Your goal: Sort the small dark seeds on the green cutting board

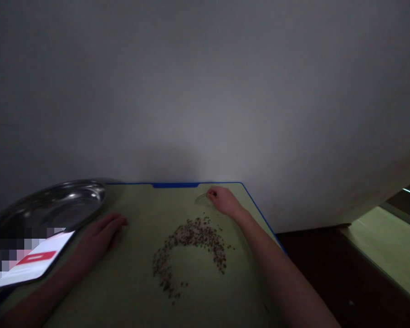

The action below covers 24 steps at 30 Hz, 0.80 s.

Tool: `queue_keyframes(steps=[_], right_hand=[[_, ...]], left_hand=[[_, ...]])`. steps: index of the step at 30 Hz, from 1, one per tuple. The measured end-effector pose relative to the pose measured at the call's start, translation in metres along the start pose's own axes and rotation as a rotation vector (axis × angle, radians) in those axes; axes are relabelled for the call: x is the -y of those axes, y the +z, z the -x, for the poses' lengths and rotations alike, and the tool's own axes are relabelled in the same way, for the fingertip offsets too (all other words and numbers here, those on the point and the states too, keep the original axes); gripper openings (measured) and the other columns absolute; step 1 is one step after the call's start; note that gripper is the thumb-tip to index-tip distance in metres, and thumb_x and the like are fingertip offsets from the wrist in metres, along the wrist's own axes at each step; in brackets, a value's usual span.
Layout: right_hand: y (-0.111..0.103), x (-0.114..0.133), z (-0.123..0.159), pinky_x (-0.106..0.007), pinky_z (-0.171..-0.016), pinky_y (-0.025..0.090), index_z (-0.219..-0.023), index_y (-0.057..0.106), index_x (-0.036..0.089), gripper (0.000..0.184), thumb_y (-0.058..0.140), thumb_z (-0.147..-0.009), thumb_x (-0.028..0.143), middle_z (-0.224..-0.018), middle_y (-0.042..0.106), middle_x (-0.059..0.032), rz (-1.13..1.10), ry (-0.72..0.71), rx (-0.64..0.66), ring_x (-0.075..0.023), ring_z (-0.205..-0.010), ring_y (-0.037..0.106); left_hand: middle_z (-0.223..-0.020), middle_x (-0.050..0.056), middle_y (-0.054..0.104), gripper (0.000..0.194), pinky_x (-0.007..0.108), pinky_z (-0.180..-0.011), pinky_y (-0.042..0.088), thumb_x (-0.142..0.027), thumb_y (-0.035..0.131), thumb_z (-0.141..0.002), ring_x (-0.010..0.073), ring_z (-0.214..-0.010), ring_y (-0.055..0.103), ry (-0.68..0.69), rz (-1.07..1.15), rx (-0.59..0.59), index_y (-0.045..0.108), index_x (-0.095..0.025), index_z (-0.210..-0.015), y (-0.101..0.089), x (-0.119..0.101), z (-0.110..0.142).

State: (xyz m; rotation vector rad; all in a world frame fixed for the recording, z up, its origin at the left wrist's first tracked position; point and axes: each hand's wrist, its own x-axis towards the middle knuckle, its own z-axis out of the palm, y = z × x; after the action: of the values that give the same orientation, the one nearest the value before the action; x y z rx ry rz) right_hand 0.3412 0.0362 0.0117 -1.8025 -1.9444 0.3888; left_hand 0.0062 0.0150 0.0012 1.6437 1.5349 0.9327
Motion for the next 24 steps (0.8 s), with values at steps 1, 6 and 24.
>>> queue_keyframes(steps=[1,6,24], right_hand=[[0.002,0.003,0.0,-0.041,-0.079,0.053,-0.114,0.059,0.016,0.028,0.057,-0.092,0.033,-0.113,0.062,-0.0072,0.002,-0.01,0.004,-0.0198,-0.093,0.063],[-0.005,-0.002,0.023,-0.031,-0.07,0.048,-0.081,0.063,0.017,0.015,0.052,-0.089,0.025,-0.08,0.065,-0.0034,-0.018,0.032,-0.054,-0.0164,-0.075,0.061],[-0.013,-0.051,0.184,-0.028,-0.053,0.043,-0.091,0.049,0.023,0.018,0.043,-0.085,0.04,-0.064,0.051,0.0033,-0.08,0.288,-0.168,-0.0158,-0.055,0.052]], left_hand=[[-0.045,-0.003,0.046,0.028,0.027,-0.047,0.034,-0.048,0.046,-0.066,0.0159,-0.046,0.043,0.0,-0.002,0.0,0.055,-0.022,-0.063,0.0,0.0,0.0],[-0.044,-0.003,0.045,0.029,0.027,-0.048,0.034,-0.048,0.045,-0.069,0.0156,-0.046,0.044,0.011,-0.006,0.01,0.055,-0.022,-0.062,-0.001,-0.001,0.001],[-0.041,-0.006,0.04,0.033,0.026,-0.044,0.029,-0.052,0.044,-0.071,0.0134,-0.042,0.039,0.038,0.038,0.008,0.055,-0.021,-0.067,0.005,0.01,-0.002]])
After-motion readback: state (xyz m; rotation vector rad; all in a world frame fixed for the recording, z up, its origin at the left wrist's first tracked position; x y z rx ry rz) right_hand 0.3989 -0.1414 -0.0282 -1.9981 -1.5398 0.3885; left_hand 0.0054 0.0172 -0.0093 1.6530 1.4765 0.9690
